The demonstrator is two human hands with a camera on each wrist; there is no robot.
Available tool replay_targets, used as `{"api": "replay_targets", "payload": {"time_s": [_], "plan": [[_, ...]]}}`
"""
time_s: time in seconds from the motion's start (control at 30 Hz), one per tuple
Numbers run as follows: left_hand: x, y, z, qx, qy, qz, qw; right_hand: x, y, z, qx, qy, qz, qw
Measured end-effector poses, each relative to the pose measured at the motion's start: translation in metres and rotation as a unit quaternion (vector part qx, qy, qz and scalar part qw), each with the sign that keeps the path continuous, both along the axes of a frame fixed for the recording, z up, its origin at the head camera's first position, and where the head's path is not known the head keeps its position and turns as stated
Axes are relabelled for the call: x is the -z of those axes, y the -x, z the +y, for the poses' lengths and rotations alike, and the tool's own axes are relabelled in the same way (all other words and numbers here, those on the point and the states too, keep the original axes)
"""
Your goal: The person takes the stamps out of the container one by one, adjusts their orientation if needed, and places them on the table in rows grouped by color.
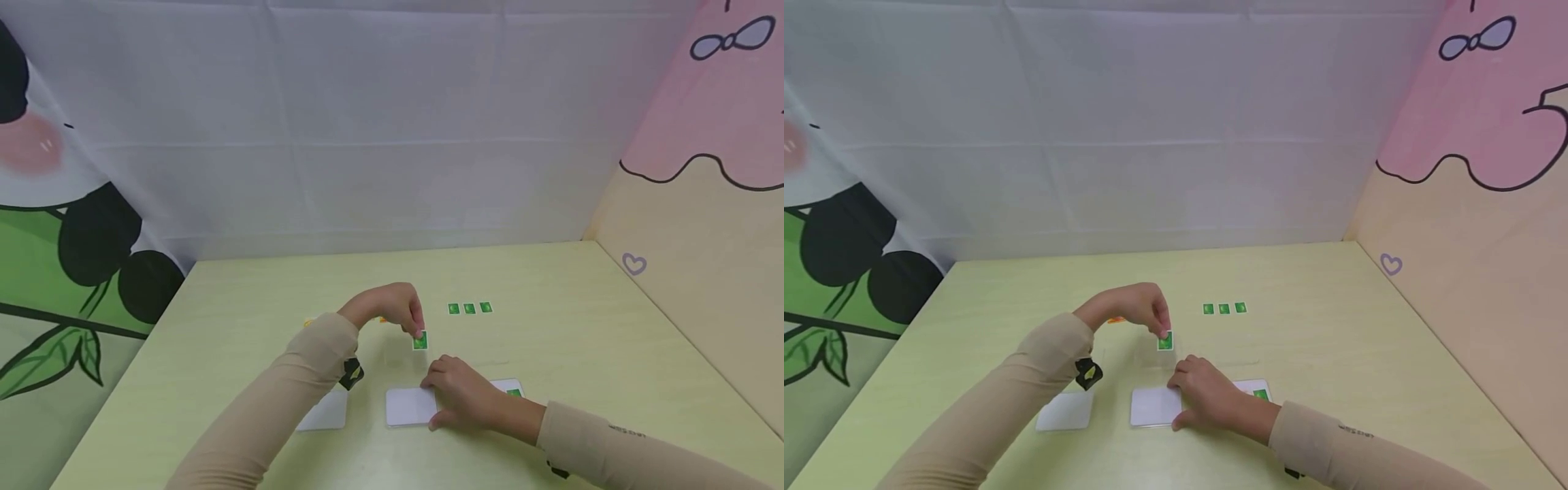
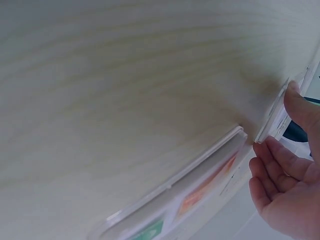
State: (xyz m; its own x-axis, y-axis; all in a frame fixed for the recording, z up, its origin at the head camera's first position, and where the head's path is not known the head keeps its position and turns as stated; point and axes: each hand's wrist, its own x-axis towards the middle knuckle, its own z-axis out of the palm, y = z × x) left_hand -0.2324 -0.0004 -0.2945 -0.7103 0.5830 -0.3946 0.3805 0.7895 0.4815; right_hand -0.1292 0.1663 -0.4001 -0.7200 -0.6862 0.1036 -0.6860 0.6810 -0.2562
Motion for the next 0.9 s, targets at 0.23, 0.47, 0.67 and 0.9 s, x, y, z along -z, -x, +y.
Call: {"api": "replay_targets", "payload": {"time_s": [0.23,0.47,0.67,0.9], "plan": [[-0.001,0.001,0.007,-0.013,0.004,0.013,0.9998,-0.001,-0.001,0.0,-0.001,0.002,0.005,1.0],[0.002,0.008,0.01,-0.025,0.003,0.003,0.9997,-0.001,-0.002,-0.001,0.001,0.002,0.001,1.0],[0.006,0.012,0.013,-0.024,-0.006,0.013,0.9996,-0.001,-0.001,-0.001,0.007,-0.002,-0.007,1.0],[0.008,0.017,0.017,-0.034,-0.005,0.012,0.9993,0.001,0.001,-0.001,0.006,-0.001,-0.008,0.9999]]}}
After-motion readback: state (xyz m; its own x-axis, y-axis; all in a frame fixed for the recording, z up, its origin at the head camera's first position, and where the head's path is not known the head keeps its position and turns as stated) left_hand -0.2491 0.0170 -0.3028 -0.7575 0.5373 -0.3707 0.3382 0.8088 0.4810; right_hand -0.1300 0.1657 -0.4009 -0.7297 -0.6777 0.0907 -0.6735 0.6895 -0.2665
